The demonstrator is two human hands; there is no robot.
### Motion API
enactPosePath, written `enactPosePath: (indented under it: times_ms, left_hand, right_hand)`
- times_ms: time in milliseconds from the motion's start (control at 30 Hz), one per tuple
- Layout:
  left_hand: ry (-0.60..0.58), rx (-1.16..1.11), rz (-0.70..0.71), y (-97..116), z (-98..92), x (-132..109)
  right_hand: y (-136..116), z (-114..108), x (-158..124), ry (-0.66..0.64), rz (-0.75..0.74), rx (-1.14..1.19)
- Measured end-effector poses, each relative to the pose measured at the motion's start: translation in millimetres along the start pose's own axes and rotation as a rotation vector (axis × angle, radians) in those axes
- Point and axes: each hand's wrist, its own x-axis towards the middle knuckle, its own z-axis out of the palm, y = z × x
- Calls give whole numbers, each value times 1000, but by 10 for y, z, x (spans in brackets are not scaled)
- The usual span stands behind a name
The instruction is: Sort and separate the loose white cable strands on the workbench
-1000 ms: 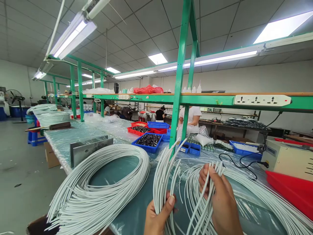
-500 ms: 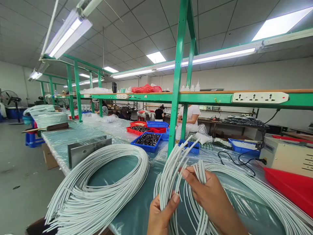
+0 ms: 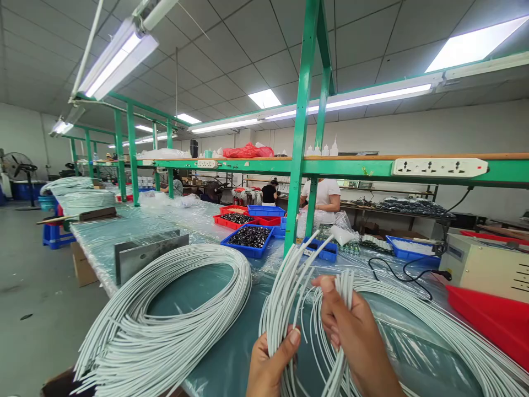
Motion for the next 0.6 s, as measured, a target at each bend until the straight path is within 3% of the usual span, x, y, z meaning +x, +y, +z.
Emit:
enactPosePath:
  times_ms: [133, 333, 500, 600]
  left_hand:
    - [-41, 8, -15, 8, 4, -11]
    - [-41, -170, 24, 65, 44, -57]
    - [-32, -164, 27, 93, 69, -62]
    - [-48, -118, 36, 81, 51, -51]
  right_hand:
    - [0, 56, 4, -56, 26, 2]
    - [-30, -71, 55, 180, -36, 138]
    - [-99, -104, 42, 19, 50, 135]
    - [-110, -54, 29, -4, 18, 125]
